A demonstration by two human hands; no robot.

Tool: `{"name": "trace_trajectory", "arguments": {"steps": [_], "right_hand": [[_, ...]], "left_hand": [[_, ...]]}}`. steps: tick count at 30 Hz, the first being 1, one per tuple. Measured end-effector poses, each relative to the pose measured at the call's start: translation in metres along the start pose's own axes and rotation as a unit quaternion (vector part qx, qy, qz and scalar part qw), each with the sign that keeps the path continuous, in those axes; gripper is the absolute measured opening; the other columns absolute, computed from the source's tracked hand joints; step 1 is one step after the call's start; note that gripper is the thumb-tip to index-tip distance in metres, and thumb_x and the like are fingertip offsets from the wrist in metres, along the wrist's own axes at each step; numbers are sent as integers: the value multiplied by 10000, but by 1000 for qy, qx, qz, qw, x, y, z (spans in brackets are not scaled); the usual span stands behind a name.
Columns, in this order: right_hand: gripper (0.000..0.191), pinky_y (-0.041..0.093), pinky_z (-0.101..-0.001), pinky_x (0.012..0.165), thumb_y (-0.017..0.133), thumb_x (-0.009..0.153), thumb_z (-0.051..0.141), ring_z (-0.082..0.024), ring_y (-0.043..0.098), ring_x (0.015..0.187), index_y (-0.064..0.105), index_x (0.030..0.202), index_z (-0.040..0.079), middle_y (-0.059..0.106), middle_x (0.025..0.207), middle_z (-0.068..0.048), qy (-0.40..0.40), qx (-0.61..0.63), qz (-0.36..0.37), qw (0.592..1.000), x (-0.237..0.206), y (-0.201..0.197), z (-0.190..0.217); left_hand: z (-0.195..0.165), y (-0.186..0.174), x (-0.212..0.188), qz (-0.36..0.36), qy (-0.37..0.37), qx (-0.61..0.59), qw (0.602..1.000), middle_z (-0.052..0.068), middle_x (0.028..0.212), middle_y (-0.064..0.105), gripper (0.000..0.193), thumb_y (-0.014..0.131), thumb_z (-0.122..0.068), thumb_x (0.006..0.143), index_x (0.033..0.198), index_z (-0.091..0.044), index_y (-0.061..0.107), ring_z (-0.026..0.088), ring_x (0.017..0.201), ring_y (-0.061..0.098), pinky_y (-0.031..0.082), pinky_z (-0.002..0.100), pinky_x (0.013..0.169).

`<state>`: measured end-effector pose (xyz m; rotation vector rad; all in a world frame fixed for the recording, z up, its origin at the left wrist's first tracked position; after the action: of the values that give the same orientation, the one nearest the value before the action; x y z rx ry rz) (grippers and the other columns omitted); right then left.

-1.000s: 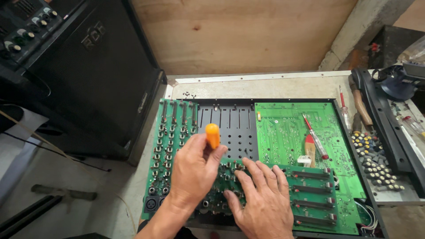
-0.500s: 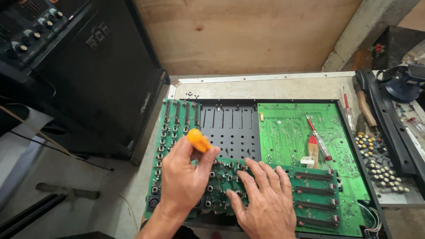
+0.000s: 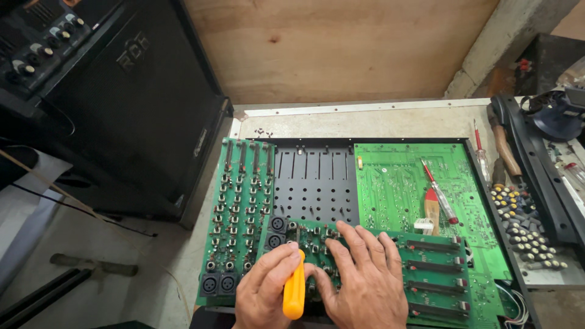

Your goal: The person uses an orange-handled screwdriver to loosen and remove screws from a connector circuit board mounted in an audio mixer chassis, working along the row of XLR and jack connectors. They then reposition the board and switch to a smaller screwdriver to continue unscrewing screws on the main green circuit board.

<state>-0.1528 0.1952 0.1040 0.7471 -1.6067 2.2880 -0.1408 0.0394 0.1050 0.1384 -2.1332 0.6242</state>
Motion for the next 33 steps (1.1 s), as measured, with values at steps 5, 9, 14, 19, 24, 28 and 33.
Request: {"name": "trace_trajectory", "arguments": {"steps": [5,9,14,19,24,28,33], "right_hand": [[498,292,-531,1111,751,708,421,-265,516,1272,708,1111,132,584,1366,-53,4,2,9,1000,2,3,-4],[515,290,-538,1108,764,687,414,-273,513,1260,708,1116,133,580,1362,-55,6,7,17,1000,2,4,-6],[514,290,-540,1113,767,703,432,-270,508,1273,704,1115,130,579,1363,-50,20,3,23,1000,2,5,-7],[530,289,-544,1110,762,710,448,-271,502,1272,706,1131,130,579,1373,-57,16,6,22,1000,3,2,-5],[533,289,-549,1103,765,713,451,-275,501,1272,708,1135,130,578,1387,-64,16,9,23,1000,2,-1,-4],[510,300,-544,1106,766,717,452,-273,511,1270,708,1102,123,585,1355,-57,10,9,8,1000,0,-4,-2],[507,309,-534,1114,765,718,463,-268,516,1270,715,1100,133,588,1353,-48,1,7,-9,1000,1,-1,-2]], "left_hand": [[3,6,-1,-6,5,23,1000,146,1154,711,473,904,-53,773,1179,-70,662,262,968,774,655,326,829],[-2,12,2,-19,34,39,998,142,1130,703,486,911,-54,775,1184,-67,649,270,945,770,655,333,805],[3,11,2,-61,-42,26,997,131,1097,721,487,905,-32,751,1163,-89,652,246,906,779,657,310,760],[4,3,7,-82,-69,3,994,132,1073,724,458,884,-20,772,1157,-81,642,239,934,771,646,306,790],[8,-7,7,-104,-100,3,990,127,1050,738,426,880,-23,771,1131,-81,661,231,923,765,633,308,797],[1,-9,4,-91,-70,3,993,131,1050,737,417,889,-49,772,1127,-68,672,224,918,773,643,295,792],[1,-23,1,-126,-63,22,990,117,1053,736,414,901,-81,776,1121,-80,671,195,899,775,654,284,804]]}}
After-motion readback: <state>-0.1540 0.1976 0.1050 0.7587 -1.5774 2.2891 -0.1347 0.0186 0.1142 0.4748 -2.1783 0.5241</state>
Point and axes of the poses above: each hand's wrist, its own x-axis towards the middle knuckle, its own y-axis out of the palm, z = x × y, the point moved 9 cm from there along x, towards the middle knuckle
